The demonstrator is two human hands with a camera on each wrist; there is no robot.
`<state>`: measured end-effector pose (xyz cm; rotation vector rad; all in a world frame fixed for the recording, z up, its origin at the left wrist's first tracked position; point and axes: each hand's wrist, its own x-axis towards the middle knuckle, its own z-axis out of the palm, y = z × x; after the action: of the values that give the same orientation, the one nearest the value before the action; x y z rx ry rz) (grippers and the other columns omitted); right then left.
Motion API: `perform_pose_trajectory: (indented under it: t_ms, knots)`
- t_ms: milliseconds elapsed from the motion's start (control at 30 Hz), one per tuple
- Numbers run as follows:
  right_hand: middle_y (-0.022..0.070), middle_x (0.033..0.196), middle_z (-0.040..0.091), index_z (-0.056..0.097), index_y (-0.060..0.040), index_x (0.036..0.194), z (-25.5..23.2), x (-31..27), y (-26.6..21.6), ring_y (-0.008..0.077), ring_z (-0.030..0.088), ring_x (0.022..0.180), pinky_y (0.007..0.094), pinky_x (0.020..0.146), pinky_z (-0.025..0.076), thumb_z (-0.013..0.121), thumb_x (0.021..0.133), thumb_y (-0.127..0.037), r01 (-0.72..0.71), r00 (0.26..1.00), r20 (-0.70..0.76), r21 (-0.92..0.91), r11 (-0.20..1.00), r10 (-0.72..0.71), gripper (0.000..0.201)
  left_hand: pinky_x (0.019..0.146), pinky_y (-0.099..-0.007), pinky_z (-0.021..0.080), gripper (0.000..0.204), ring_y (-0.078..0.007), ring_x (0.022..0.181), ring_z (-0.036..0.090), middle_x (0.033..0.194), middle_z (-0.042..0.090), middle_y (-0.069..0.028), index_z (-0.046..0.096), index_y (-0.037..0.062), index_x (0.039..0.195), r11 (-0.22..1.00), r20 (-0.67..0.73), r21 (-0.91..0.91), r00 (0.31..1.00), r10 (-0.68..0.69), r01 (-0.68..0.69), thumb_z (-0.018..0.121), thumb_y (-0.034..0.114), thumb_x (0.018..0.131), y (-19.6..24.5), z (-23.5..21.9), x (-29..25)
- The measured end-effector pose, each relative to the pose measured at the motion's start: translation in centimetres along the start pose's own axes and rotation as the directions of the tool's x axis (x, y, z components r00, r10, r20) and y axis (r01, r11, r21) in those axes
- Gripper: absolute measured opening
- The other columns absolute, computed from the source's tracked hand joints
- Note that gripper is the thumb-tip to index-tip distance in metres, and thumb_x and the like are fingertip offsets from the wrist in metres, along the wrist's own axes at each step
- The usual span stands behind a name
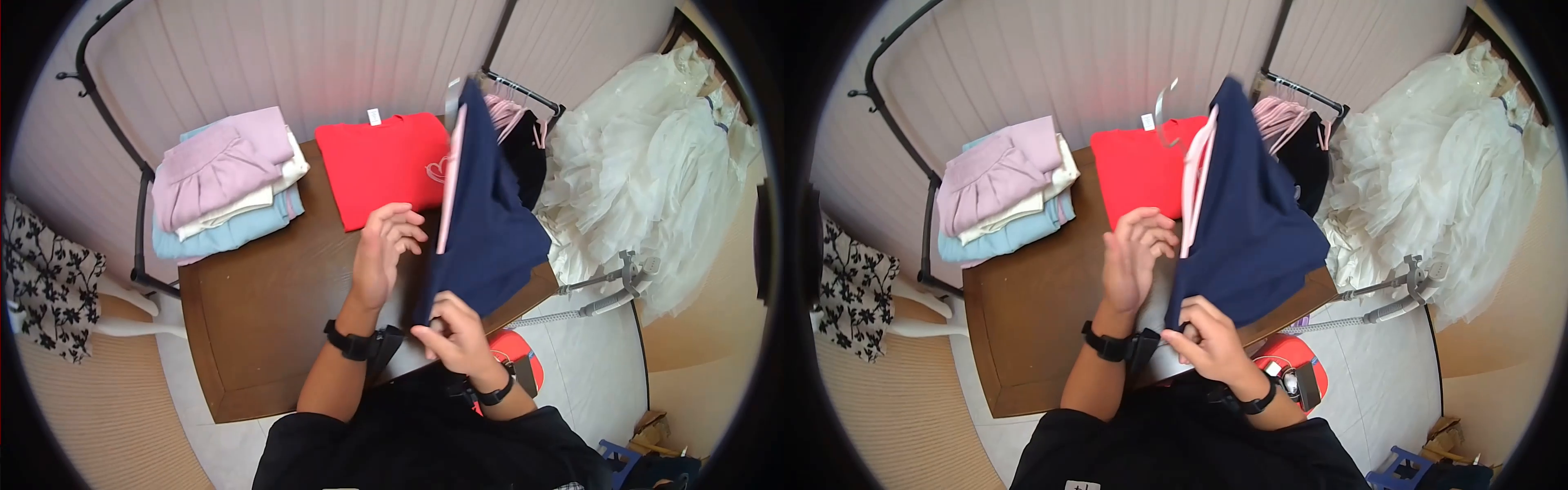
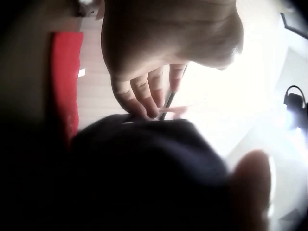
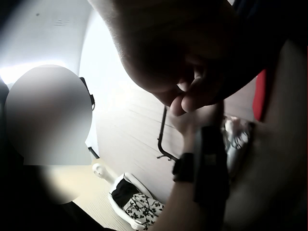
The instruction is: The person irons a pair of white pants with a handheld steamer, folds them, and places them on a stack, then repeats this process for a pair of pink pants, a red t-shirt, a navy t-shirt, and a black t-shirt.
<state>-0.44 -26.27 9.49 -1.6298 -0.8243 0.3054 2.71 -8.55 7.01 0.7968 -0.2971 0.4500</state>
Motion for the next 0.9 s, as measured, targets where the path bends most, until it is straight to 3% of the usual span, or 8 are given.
perform_pose_trajectory:
  t_ms: [100, 133, 300, 367, 633, 700, 767, 900]
  knots:
    - [0.0087, 0.093, 0.053, 0.055, 0.0029, 0.095, 2.8, -0.8, 3.0, 0.0092, 0.061, 0.055, 0.0234, 0.049, 0.045, 0.069, 0.090, -0.009, -0.139, 0.975, 0.169, -0.033, 0.990, 0.143, 0.020, 0.083, -0.0272, 0.046, 0.039, -0.0138, 0.097, 0.056, 0.113, 0.055, -0.0109, 0.045, -0.0012, 0.130, 0.899, -0.032, 0.430, 0.997, -0.077, 0.083, 0.056, 0.016, 0.097, 2.4, -1.5, -2.2]
    - [0.0085, 0.093, 0.052, 0.054, 0.0029, 0.096, 3.2, -1.0, 3.6, 0.0096, 0.061, 0.055, 0.0238, 0.049, 0.045, 0.069, 0.090, -0.009, -0.142, 0.966, 0.210, -0.063, 0.988, 0.152, 0.020, 0.082, -0.0269, 0.048, 0.042, -0.0127, 0.094, 0.057, 0.109, 0.055, -0.0098, 0.044, -0.0025, 0.131, 0.833, -0.183, 0.507, 0.972, -0.146, 0.220, 0.059, 0.002, 0.092, 2.8, -1.1, -2.8]
    - [0.0074, 0.091, 0.052, 0.055, 0.0033, 0.096, 2.9, -0.7, 3.9, 0.0093, 0.061, 0.056, 0.0237, 0.050, 0.047, 0.071, 0.089, -0.011, -0.138, 0.921, 0.350, -0.110, 0.984, 0.168, 0.023, 0.069, -0.0228, 0.047, 0.041, -0.0093, 0.079, 0.057, 0.098, 0.057, -0.0060, 0.048, -0.0020, 0.129, 0.890, -0.321, 0.321, 0.921, -0.220, 0.325, 0.061, 0.001, 0.090, 2.2, -4.7, -5.0]
    - [0.0055, 0.090, 0.051, 0.057, 0.0050, 0.097, 2.8, -0.4, 4.3, 0.0075, 0.063, 0.059, 0.0201, 0.048, 0.049, 0.071, 0.089, -0.010, -0.236, 0.905, 0.347, -0.070, 0.969, 0.245, 0.022, 0.063, -0.0212, 0.045, 0.035, -0.0064, 0.074, 0.055, 0.091, 0.058, -0.0024, 0.052, -0.0012, 0.124, 0.790, -0.226, 0.376, 0.875, -0.428, 0.484, 0.062, 0.004, 0.091, 2.1, -5.0, -4.8]
    - [0.0027, 0.075, 0.052, 0.057, 0.0026, 0.091, 1.6, -0.7, 5.9, 0.0071, 0.061, 0.056, 0.0223, 0.049, 0.048, 0.074, 0.086, -0.010, -0.345, 0.886, 0.342, 0.033, 0.938, 0.314, 0.021, 0.063, -0.0208, 0.041, 0.042, -0.0040, 0.074, 0.050, 0.091, 0.056, -0.0018, 0.047, 0.0034, 0.131, 0.829, -0.001, 0.308, 0.872, -0.490, 0.467, 0.063, 0.007, 0.092, 1.3, -3.3, -5.7]
    - [0.0021, 0.071, 0.056, 0.058, 0.0015, 0.089, 0.7, -0.3, 6.1, 0.0081, 0.061, 0.058, 0.0232, 0.052, 0.049, 0.072, 0.086, -0.005, -0.404, 0.885, 0.317, 0.158, 0.901, 0.342, 0.015, 0.061, -0.0241, 0.043, 0.062, -0.0070, 0.070, 0.052, 0.089, 0.057, -0.0064, 0.039, 0.0028, 0.142, 0.785, 0.091, 0.475, 0.865, -0.494, 0.398, 0.068, 0.011, 0.088, 1.2, -3.4, -6.1]
    - [0.0042, 0.067, 0.060, 0.058, 0.0000, 0.088, -0.6, 1.6, 4.7, 0.0101, 0.059, 0.059, 0.0227, 0.054, 0.048, 0.061, 0.094, -0.007, -0.348, 0.935, -0.011, 0.156, 0.924, 0.354, 0.010, 0.057, -0.0243, 0.042, 0.070, -0.0061, 0.064, 0.047, 0.086, 0.055, -0.0029, 0.036, 0.0034, 0.147, 0.621, 0.027, 0.717, 0.877, -0.480, 0.317, 0.070, 0.015, 0.087, 1.5, -2.2, -6.3]
    - [0.0026, 0.069, 0.060, 0.059, -0.0008, 0.095, -1.7, 4.8, 3.4, 0.0082, 0.056, 0.058, 0.0215, 0.052, 0.044, 0.060, 0.096, -0.011, -0.236, 0.912, -0.262, 0.294, 0.926, 0.315, 0.011, 0.055, -0.0260, 0.042, 0.073, -0.0093, 0.060, 0.046, 0.085, 0.053, -0.0081, 0.036, 0.0031, 0.147, 0.625, 0.082, 0.753, 0.913, -0.399, 0.206, 0.071, 0.020, 0.086, 1.3, -0.9, -6.7]
